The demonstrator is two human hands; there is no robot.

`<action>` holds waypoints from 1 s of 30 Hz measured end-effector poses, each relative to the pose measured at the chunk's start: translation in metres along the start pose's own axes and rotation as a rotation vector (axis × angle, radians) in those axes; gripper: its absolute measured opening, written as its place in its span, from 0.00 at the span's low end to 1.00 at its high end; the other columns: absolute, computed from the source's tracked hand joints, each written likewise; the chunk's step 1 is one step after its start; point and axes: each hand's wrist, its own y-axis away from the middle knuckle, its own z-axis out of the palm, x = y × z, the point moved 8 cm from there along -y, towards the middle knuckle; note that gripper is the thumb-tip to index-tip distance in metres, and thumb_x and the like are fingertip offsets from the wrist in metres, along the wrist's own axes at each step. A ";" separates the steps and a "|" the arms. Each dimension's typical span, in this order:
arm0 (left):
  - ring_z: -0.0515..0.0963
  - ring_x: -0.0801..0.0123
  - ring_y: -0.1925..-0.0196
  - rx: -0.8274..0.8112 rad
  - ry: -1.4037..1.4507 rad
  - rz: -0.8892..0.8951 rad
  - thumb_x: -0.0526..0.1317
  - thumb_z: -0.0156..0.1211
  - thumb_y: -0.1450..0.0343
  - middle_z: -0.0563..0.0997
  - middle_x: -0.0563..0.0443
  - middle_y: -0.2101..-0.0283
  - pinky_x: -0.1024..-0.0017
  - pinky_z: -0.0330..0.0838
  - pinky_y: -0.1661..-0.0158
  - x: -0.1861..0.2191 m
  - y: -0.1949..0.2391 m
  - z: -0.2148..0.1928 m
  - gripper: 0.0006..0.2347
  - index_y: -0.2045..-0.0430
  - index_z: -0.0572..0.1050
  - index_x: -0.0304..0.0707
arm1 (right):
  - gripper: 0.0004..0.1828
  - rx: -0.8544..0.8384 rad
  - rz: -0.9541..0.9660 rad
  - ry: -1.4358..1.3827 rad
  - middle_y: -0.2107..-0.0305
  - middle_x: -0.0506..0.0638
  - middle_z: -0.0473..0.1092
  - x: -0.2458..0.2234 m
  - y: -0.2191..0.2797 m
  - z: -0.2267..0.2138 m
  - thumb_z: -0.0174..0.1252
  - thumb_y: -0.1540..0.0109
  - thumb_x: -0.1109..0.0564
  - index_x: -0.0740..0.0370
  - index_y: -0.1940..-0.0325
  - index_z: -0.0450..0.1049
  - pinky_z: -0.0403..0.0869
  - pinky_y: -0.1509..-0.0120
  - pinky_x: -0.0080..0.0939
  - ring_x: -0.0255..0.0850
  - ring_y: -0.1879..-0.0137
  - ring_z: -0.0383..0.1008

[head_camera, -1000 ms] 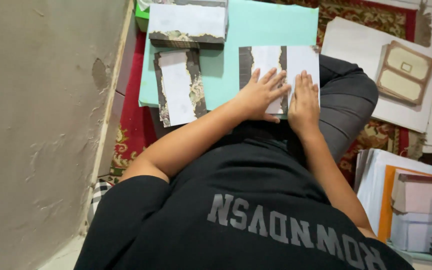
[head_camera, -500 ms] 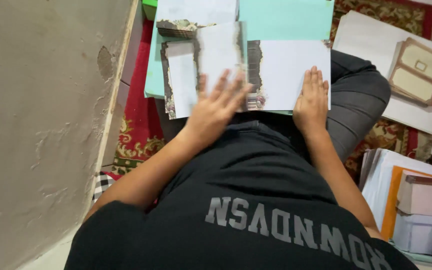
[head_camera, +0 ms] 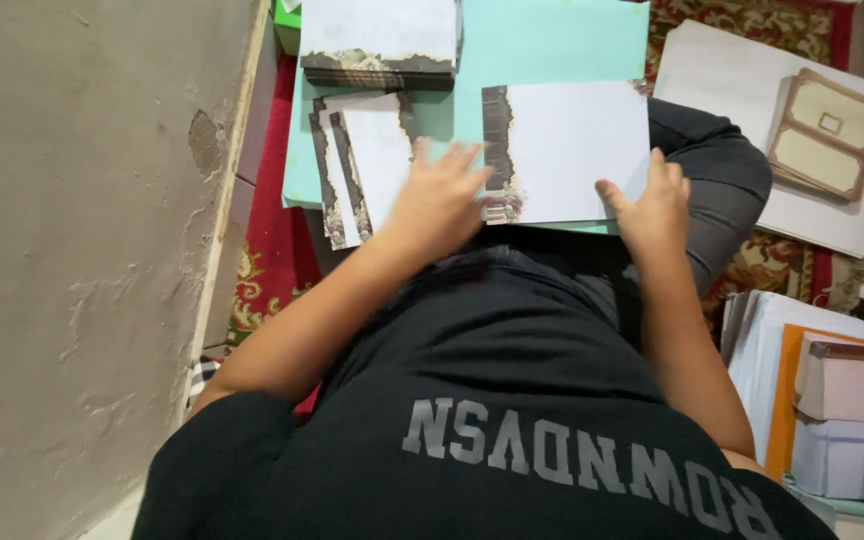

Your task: Manually inserting and folding paper sheets into folders or covers.

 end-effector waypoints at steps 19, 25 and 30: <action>0.55 0.39 0.25 -0.036 0.263 -0.069 0.54 0.60 0.30 0.59 0.28 0.29 0.40 0.48 0.31 0.059 -0.073 0.109 0.35 0.37 0.63 0.20 | 0.32 0.286 -0.288 -0.210 0.43 0.68 0.65 -0.094 0.031 -0.085 0.67 0.40 0.64 0.79 0.34 0.65 0.69 0.35 0.53 0.61 0.40 0.69; 0.40 0.43 0.22 -0.269 0.327 -0.041 0.59 0.68 0.37 0.48 0.29 0.24 0.40 0.36 0.29 0.051 -0.076 0.138 0.46 0.30 0.55 0.24 | 0.28 -0.283 0.155 -1.656 0.31 0.61 0.62 -0.071 0.027 -0.044 0.47 0.29 0.50 0.69 0.29 0.61 0.62 0.24 0.42 0.48 0.27 0.62; 0.42 0.43 0.22 -0.247 0.312 -0.038 0.61 0.73 0.38 0.50 0.29 0.25 0.38 0.36 0.30 0.051 -0.076 0.138 0.48 0.30 0.56 0.26 | 0.40 -0.437 0.173 -1.703 0.29 0.62 0.56 -0.070 0.035 -0.027 0.49 0.32 0.40 0.70 0.25 0.52 0.55 0.20 0.49 0.48 0.25 0.57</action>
